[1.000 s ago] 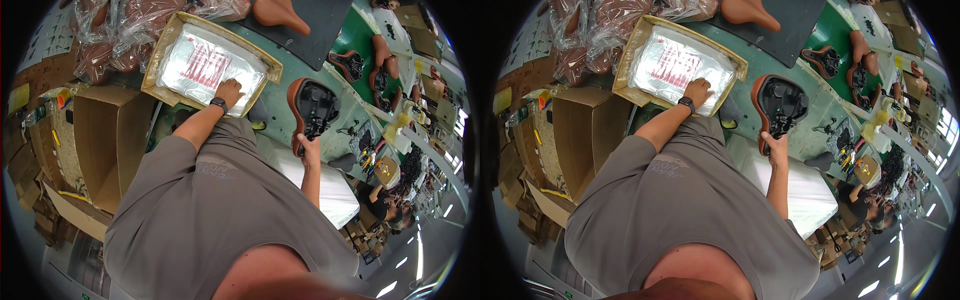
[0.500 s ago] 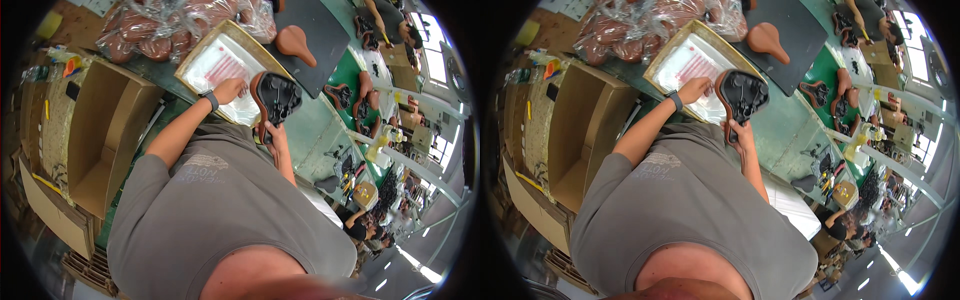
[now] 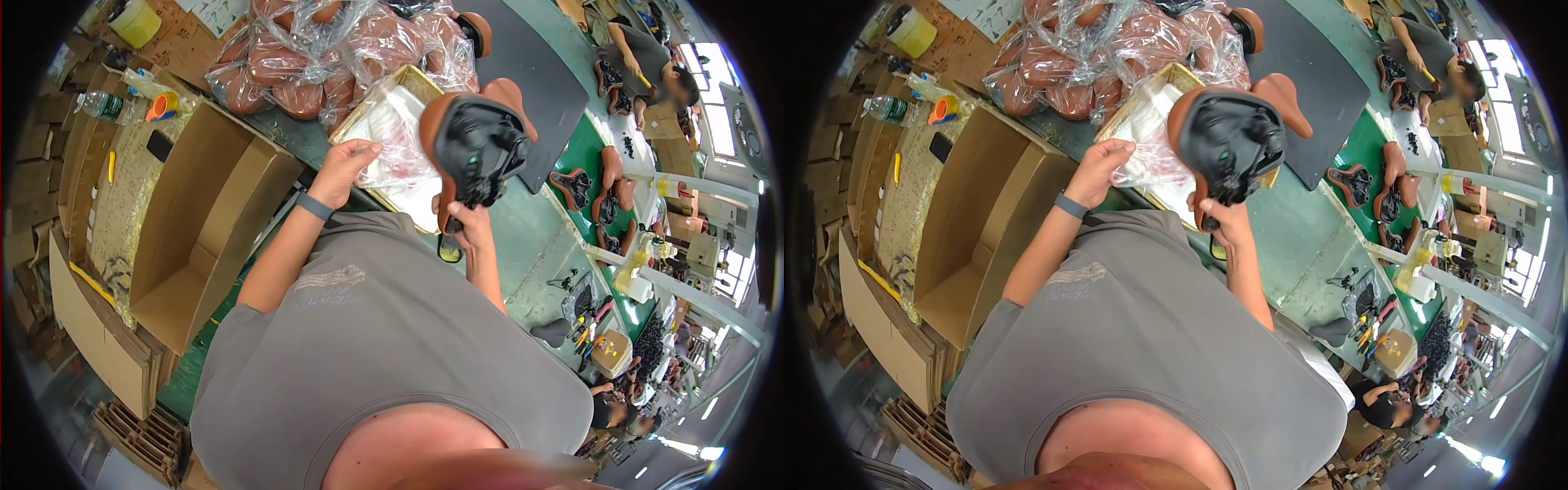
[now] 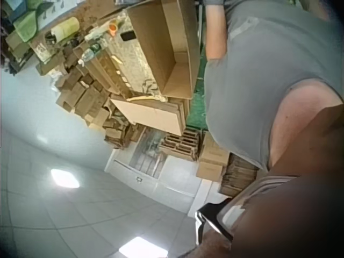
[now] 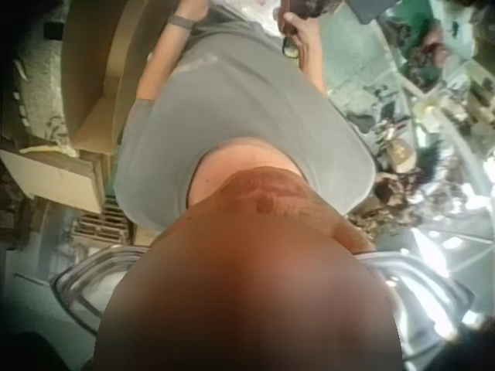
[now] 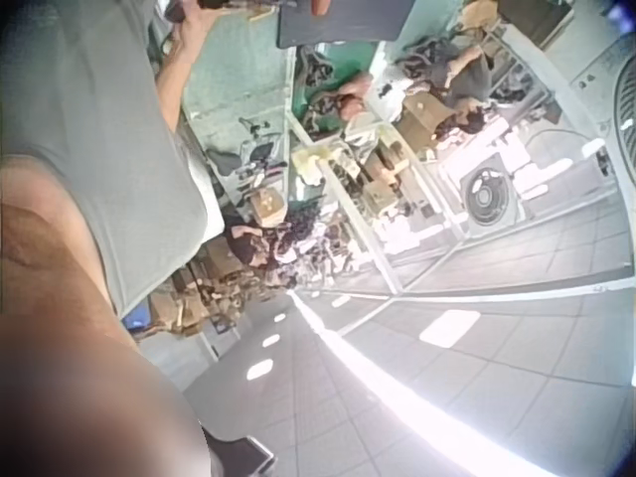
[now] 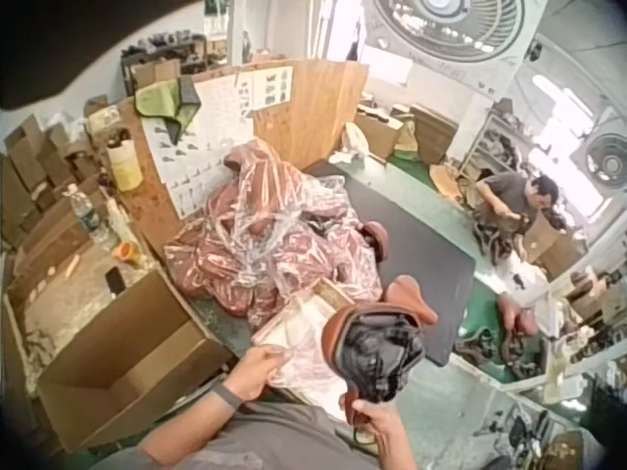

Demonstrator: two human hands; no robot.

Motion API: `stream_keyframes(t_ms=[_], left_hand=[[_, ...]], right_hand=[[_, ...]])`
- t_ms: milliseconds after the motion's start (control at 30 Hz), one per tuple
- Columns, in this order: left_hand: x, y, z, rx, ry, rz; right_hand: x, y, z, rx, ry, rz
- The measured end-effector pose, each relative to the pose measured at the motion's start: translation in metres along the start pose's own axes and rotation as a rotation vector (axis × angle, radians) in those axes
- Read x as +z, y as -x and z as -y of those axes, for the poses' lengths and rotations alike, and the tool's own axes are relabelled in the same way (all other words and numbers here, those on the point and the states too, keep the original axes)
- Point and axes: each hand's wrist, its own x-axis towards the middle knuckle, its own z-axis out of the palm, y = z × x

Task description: Folding a cardboard box and packing individually bagged bicycle seats into it.

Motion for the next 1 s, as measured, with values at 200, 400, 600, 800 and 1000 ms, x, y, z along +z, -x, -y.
stream_keyframes(t_ms=[200, 400, 600, 800, 1000], left_hand=[[0.118, -0.013, -0.057, 0.881, -0.465, 0.045], [0.196, -0.02, -0.057, 0.858, -0.863, 0.846], [0.22, -0.137, -0.02, 0.359, -0.498, 0.158], [0.162, -0.269, -0.142, 0.063, -1.022, -0.218], [0.232, -0.322, -0.167, 0.61, -2.124, -0.593]], right_hand=[[0.022, 0.018, 0.034, -0.048, 1.429, -0.405], [-0.056, -0.007, 0.044, -0.073, 0.671, -0.615], [-0.094, -0.059, 0.086, -0.314, 0.903, -0.265], [-0.281, -0.169, 0.183, -0.427, 1.574, -0.431], [-0.415, -0.244, 0.154, 0.021, 2.032, -0.46]])
